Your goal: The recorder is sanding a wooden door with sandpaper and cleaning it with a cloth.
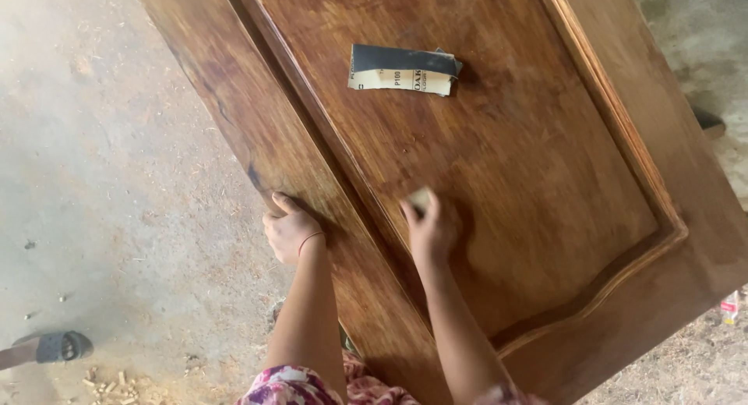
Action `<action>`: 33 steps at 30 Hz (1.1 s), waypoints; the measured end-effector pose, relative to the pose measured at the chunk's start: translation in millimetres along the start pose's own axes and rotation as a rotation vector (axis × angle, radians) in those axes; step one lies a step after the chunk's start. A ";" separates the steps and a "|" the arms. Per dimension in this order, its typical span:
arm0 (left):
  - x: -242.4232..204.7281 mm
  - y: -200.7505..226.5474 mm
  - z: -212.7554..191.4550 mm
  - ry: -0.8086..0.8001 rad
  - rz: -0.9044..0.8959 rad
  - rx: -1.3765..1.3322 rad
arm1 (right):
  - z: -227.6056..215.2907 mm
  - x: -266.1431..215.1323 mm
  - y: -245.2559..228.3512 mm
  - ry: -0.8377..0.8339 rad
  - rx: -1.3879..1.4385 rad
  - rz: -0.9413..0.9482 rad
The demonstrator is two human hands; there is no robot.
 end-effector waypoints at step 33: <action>1.3 -5.1 -3.0 -0.036 0.014 -0.061 | -77.6 -97.4 11.7 -0.355 0.051 0.127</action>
Point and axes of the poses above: each hand's wrist, its own x-axis towards the middle knuckle, its own z-axis out of the palm, y = z × x, the point moved 4 cm from there along x, towards the middle knuckle, and after that the axes turned 1 degree about -y, right-handed, at the moved point
